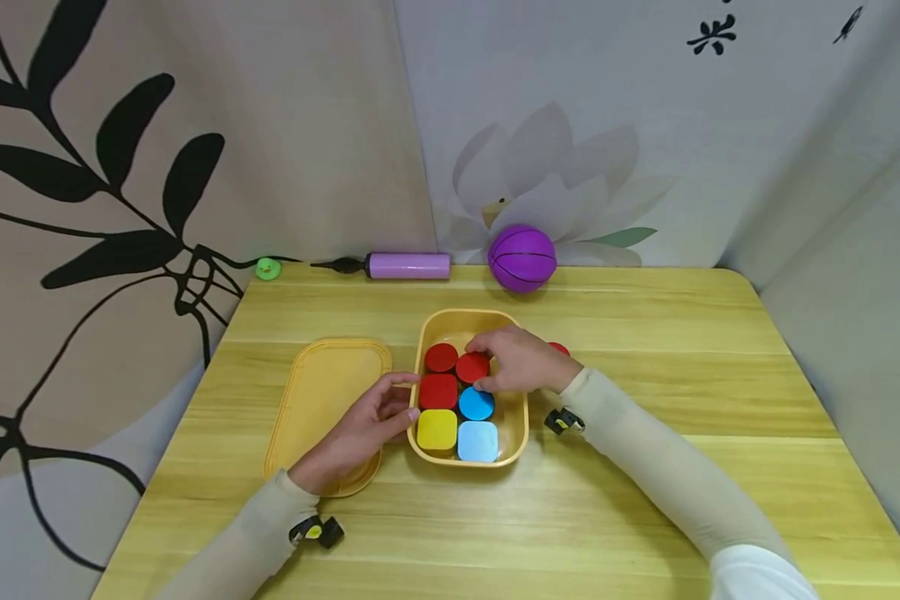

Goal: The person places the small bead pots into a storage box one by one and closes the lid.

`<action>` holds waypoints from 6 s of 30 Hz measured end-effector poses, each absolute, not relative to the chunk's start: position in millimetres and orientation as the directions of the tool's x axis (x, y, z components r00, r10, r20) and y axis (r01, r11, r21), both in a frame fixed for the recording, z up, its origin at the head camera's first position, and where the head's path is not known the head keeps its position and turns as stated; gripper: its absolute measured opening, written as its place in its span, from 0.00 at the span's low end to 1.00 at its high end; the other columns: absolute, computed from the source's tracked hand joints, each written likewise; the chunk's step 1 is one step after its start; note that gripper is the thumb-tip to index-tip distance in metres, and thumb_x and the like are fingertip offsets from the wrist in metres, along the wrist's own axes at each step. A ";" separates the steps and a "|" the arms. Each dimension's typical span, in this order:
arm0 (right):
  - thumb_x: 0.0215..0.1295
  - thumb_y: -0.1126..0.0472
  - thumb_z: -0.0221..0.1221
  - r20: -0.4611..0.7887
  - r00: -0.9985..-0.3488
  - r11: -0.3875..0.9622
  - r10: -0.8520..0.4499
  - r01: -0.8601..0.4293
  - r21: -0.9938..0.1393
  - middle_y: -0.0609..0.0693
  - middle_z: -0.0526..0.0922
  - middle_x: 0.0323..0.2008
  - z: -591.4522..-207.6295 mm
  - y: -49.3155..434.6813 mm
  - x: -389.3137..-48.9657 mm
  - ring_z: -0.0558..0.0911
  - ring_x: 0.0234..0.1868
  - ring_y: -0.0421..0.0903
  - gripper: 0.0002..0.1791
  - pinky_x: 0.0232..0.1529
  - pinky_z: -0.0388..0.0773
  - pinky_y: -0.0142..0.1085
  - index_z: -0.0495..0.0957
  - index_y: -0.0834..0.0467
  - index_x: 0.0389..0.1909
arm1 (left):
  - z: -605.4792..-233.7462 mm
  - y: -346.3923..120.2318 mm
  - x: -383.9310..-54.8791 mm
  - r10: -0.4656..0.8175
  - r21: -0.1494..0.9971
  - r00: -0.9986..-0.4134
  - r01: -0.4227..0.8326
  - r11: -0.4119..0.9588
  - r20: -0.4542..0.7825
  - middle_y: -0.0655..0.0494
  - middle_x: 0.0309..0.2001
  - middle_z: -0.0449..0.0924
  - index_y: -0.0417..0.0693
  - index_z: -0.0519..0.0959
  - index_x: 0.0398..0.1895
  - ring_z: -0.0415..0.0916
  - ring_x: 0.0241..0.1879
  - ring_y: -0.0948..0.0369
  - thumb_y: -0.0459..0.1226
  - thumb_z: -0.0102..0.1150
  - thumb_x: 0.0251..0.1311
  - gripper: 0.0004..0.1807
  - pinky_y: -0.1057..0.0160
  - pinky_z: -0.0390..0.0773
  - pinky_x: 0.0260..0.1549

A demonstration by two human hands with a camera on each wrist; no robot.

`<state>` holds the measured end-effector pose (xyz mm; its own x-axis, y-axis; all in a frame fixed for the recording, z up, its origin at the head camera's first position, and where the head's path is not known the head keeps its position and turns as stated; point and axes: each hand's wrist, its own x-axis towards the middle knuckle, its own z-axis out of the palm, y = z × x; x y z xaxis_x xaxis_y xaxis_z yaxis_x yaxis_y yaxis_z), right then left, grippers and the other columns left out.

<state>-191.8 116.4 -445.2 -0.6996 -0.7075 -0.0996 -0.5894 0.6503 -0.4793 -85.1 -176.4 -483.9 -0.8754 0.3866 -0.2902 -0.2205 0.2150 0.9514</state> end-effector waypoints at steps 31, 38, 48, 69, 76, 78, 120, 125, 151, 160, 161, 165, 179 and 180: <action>0.72 0.55 0.67 0.071 -0.876 0.554 -0.477 -0.363 -0.750 0.58 0.88 0.54 -434.9 170.2 -188.6 0.86 0.54 0.52 0.21 0.52 0.87 0.47 0.82 0.61 0.60 | -483.3 -175.3 -83.1 0.384 0.952 -0.877 -0.218 0.216 -0.288 0.42 0.70 0.68 0.60 0.63 0.78 0.73 0.66 0.48 0.45 0.62 0.76 0.32 0.55 0.85 0.57; 0.73 0.55 0.67 0.057 -0.916 0.552 -0.396 -0.288 -0.783 0.55 0.87 0.56 -445.4 195.9 -188.2 0.85 0.58 0.54 0.19 0.58 0.84 0.52 0.82 0.60 0.59 | -483.3 -175.9 -82.2 0.385 0.952 -0.878 -0.213 0.220 -0.285 0.41 0.69 0.69 0.61 0.63 0.78 0.74 0.65 0.49 0.46 0.62 0.76 0.32 0.55 0.85 0.56; 0.72 0.57 0.68 -0.024 -0.930 0.486 -0.366 -0.169 -0.858 0.63 0.79 0.67 -474.2 220.9 -185.1 0.79 0.67 0.61 0.30 0.69 0.77 0.56 0.75 0.65 0.69 | -482.5 -175.9 -81.9 0.394 0.960 -0.883 -0.184 0.210 -0.255 0.40 0.68 0.70 0.59 0.62 0.78 0.75 0.64 0.48 0.45 0.61 0.77 0.31 0.60 0.85 0.53; 0.69 0.62 0.70 -0.151 -0.899 0.469 -0.412 -0.068 -0.880 0.62 0.77 0.68 -496.4 235.1 -179.2 0.83 0.63 0.61 0.35 0.60 0.83 0.38 0.70 0.63 0.74 | -481.1 -176.2 -80.8 0.393 0.957 -0.877 -0.216 0.192 -0.276 0.41 0.70 0.68 0.61 0.63 0.78 0.73 0.65 0.49 0.45 0.61 0.77 0.31 0.56 0.86 0.55; 0.69 0.57 0.71 -0.149 -0.901 0.496 -0.408 -0.082 -0.864 0.60 0.78 0.68 -490.8 236.3 -180.4 0.83 0.63 0.60 0.36 0.59 0.84 0.38 0.71 0.59 0.75 | -482.7 -177.6 -80.4 0.397 0.960 -0.878 -0.209 0.184 -0.267 0.40 0.70 0.68 0.61 0.63 0.78 0.73 0.64 0.48 0.45 0.62 0.76 0.31 0.57 0.86 0.54; 0.69 0.57 0.71 -0.143 -0.904 0.498 -0.402 -0.085 -0.863 0.60 0.78 0.67 -486.0 236.6 -181.1 0.84 0.62 0.61 0.36 0.57 0.85 0.37 0.71 0.59 0.75 | -482.7 -177.7 -80.3 0.398 0.960 -0.878 -0.210 0.183 -0.268 0.40 0.69 0.68 0.61 0.63 0.78 0.73 0.65 0.48 0.46 0.62 0.76 0.32 0.57 0.86 0.54; 0.62 0.60 0.76 0.064 -0.874 0.461 -0.482 -0.315 -0.830 0.57 0.83 0.63 -455.2 120.4 -204.3 0.84 0.62 0.56 0.35 0.64 0.82 0.49 0.77 0.62 0.69 | -481.5 -174.2 -81.8 0.406 0.959 -0.871 -0.227 0.170 -0.278 0.40 0.69 0.68 0.60 0.63 0.78 0.74 0.64 0.49 0.42 0.61 0.77 0.31 0.56 0.86 0.55; 0.62 0.57 0.76 0.063 -0.878 0.567 -0.474 -0.359 -0.741 0.56 0.83 0.61 -454.2 112.0 -204.1 0.83 0.59 0.54 0.34 0.61 0.83 0.46 0.78 0.61 0.68 | -483.6 -176.8 -81.5 0.410 0.963 -0.873 -0.223 0.148 -0.265 0.39 0.68 0.68 0.59 0.63 0.78 0.74 0.63 0.49 0.42 0.61 0.77 0.30 0.58 0.86 0.52; 0.67 0.58 0.71 -0.010 -0.863 0.666 -0.506 -0.383 -0.639 0.58 0.87 0.60 -453.1 104.5 -204.9 0.89 0.56 0.53 0.28 0.58 0.86 0.45 0.81 0.63 0.65 | -482.8 -178.1 -79.9 0.404 0.959 -0.876 -0.196 0.204 -0.264 0.42 0.70 0.69 0.60 0.63 0.78 0.73 0.66 0.48 0.45 0.61 0.77 0.31 0.58 0.86 0.55; 0.68 0.55 0.70 -0.008 -0.865 0.624 -0.501 -0.355 -0.697 0.59 0.85 0.62 -452.1 108.8 -202.0 0.88 0.58 0.55 0.29 0.59 0.85 0.47 0.80 0.64 0.66 | -478.4 -178.6 -81.8 0.402 0.952 -0.881 -0.145 0.271 -0.249 0.44 0.71 0.70 0.59 0.64 0.78 0.74 0.67 0.47 0.45 0.60 0.77 0.30 0.59 0.85 0.57; 0.68 0.55 0.70 -0.006 -0.864 0.617 -0.503 -0.355 -0.702 0.60 0.85 0.63 -451.9 109.4 -201.8 0.88 0.58 0.55 0.29 0.59 0.85 0.47 0.80 0.64 0.66 | -477.7 -179.0 -81.9 0.404 0.950 -0.880 -0.142 0.276 -0.249 0.44 0.71 0.70 0.59 0.64 0.78 0.73 0.68 0.47 0.45 0.60 0.77 0.30 0.58 0.84 0.58; 0.68 0.55 0.69 -0.004 -0.866 0.581 -0.501 -0.333 -0.743 0.60 0.84 0.64 -449.9 114.2 -198.5 0.88 0.59 0.57 0.30 0.59 0.85 0.48 0.78 0.64 0.67 | -473.2 -182.4 -82.7 0.424 0.948 -0.871 -0.129 0.290 -0.248 0.45 0.72 0.71 0.59 0.64 0.79 0.73 0.69 0.47 0.46 0.59 0.78 0.31 0.57 0.84 0.60; 0.70 0.57 0.69 0.131 -0.845 0.417 -0.519 -0.384 -0.824 0.59 0.86 0.57 -446.3 124.6 -178.3 0.88 0.55 0.59 0.23 0.57 0.86 0.51 0.82 0.63 0.61 | -466.5 -227.3 -83.1 0.328 0.944 -0.927 -0.069 0.324 -0.180 0.38 0.70 0.73 0.43 0.68 0.76 0.76 0.66 0.41 0.46 0.58 0.79 0.29 0.64 0.83 0.55; 0.70 0.57 0.69 0.137 -0.844 0.410 -0.518 -0.385 -0.827 0.59 0.86 0.57 -445.7 126.1 -176.3 0.88 0.55 0.59 0.22 0.57 0.86 0.52 0.82 0.63 0.61 | -466.0 -233.5 -82.9 0.310 0.944 -0.934 -0.071 0.323 -0.177 0.37 0.70 0.73 0.42 0.68 0.75 0.76 0.66 0.41 0.46 0.58 0.79 0.29 0.64 0.83 0.55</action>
